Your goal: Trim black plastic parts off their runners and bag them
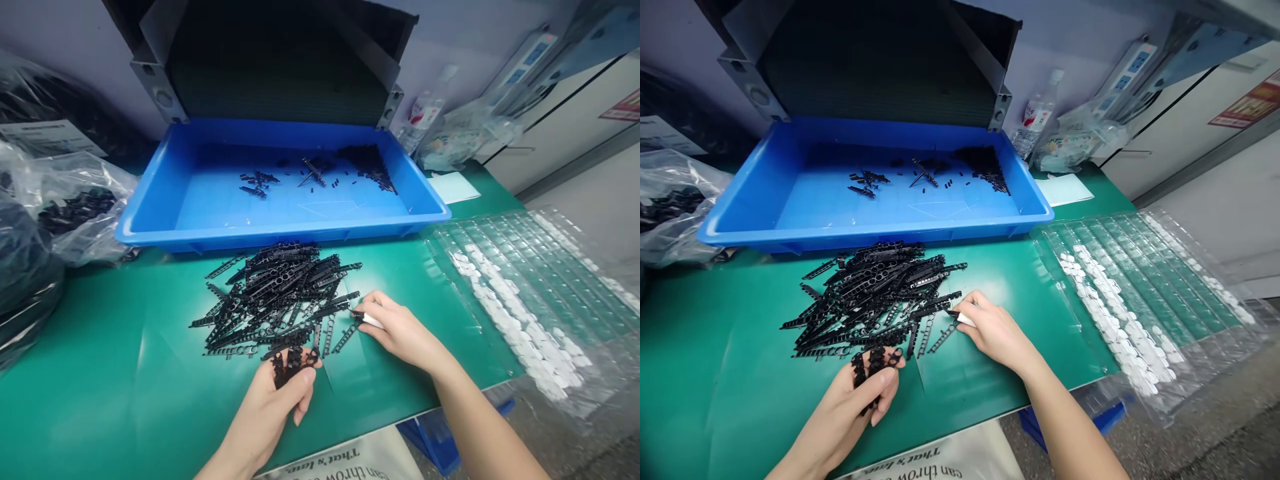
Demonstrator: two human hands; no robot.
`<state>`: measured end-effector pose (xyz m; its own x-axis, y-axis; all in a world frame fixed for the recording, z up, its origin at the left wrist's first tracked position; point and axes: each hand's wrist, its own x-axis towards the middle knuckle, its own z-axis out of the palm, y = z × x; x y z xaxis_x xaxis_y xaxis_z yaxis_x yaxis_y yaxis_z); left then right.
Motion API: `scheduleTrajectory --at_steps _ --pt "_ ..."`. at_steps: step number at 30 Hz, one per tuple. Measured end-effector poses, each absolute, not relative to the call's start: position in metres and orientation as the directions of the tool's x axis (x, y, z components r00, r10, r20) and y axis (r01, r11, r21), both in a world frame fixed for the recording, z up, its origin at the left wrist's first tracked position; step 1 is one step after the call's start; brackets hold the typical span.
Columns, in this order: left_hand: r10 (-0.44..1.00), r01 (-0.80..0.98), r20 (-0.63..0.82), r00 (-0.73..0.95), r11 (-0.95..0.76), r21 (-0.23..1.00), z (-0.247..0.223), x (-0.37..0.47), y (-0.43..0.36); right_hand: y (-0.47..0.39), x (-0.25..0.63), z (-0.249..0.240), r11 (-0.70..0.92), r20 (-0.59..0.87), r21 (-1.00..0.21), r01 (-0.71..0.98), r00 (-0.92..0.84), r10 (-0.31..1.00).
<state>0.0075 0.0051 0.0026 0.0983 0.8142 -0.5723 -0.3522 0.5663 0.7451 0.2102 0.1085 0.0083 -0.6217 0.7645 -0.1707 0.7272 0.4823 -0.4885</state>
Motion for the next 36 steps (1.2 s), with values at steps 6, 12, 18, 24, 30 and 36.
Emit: scheduleTrajectory --at_steps 6,12,18,24,30,36 --pt "0.883 -0.247 -0.47 0.012 0.458 0.854 -0.011 0.006 0.006 0.095 0.199 0.025 0.522 -0.14 -0.648 0.555 -0.76 0.634" --pt "0.751 -0.252 -0.619 0.231 0.661 0.707 -0.003 0.013 0.011 0.072 0.174 0.019 0.515 -0.06 -0.69 0.508 -0.749 0.66" --pt "0.773 -0.283 -0.633 0.038 0.616 0.735 0.0 0.007 0.011 0.056 0.167 0.009 0.429 -0.095 -0.682 0.592 -0.653 0.751" --pt "0.782 -0.281 -0.623 0.012 0.601 0.749 -0.002 0.007 0.009 0.047 0.165 0.013 0.542 -0.105 -0.563 0.625 -0.704 0.703" --pt "0.777 -0.255 -0.629 0.021 0.612 0.749 -0.003 0.007 0.009 0.049 0.163 0.012 0.63 -0.041 -0.484 0.608 -0.735 0.677" --pt "0.797 -0.227 -0.604 0.003 0.589 0.776 -0.008 0.008 0.007 0.048 0.162 0.01 0.638 -0.008 -0.458 0.619 -0.72 0.694"
